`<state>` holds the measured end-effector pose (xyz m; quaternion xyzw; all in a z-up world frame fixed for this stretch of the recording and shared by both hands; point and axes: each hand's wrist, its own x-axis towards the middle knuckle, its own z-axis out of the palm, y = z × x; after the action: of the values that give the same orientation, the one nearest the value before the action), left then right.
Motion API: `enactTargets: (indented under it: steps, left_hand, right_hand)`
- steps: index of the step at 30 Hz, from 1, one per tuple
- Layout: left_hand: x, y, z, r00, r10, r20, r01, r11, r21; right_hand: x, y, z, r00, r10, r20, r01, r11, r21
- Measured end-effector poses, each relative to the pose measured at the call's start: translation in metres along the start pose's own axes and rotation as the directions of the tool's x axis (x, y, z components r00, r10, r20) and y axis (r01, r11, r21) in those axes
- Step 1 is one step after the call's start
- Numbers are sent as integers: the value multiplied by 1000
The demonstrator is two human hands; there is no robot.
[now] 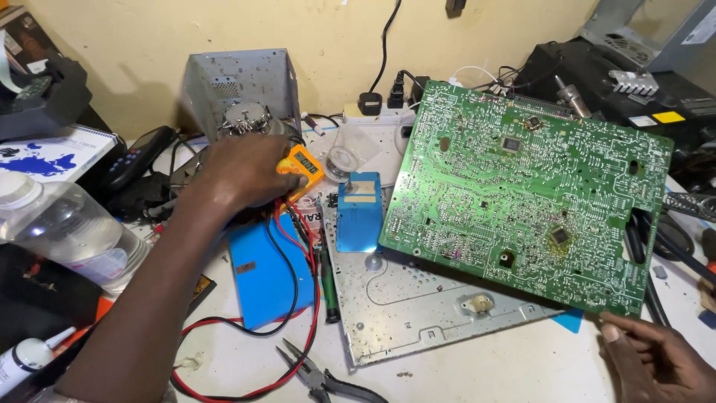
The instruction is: Testing a printed circuit board with a multimeter and performing soldering repairs.
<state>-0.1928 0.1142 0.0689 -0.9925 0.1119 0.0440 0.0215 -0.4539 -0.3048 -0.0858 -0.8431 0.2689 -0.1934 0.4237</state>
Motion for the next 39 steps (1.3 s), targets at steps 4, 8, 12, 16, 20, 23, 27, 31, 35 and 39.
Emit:
enactTargets:
  steps: [4,8,12,16,20,23,27,31,35,39]
  left_hand:
    - [7,-2,16,999,-43,14,44,999,-31]
    - [8,-7,17,994,-95,-51,83,977,-196]
    - [7,-9,4,989,-122,-80,88,935,-343]
    - [-12,-4,-22,988,-116,-106,56,890,-451]
    - [-24,-6,-38,968,-144,-208,19,861,-508]
    - [-30,-11,-45,907,-125,-402,-99,865,-493]
    - [-43,-11,-51,665,-22,-746,-452,783,-426]
    - [-56,5,-57,419,115,-901,-645,736,-206]
    - [-78,44,-69,358,193,-914,-793,579,-188]
    - [-96,96,-67,377,286,-881,-903,328,-280]
  right_hand:
    - [26,5,-13,934,292,204,-283,956,-74]
    - [26,-6,-13,927,320,196,-311,947,-79]
    - [20,2,-10,955,260,143,-252,965,-74]
    - [30,-5,-13,900,371,228,-355,929,-107]
    - [28,-2,-12,926,328,188,-316,944,-95]
    - [26,-10,-12,922,339,186,-325,940,-102]
    - [-17,-42,2,994,87,-64,-94,990,-106]
    - [-29,-61,6,983,-63,-172,41,991,-130]
    - [-32,-101,2,980,195,-47,-200,953,-229]
    - [-68,-142,19,964,-188,-188,203,977,68]
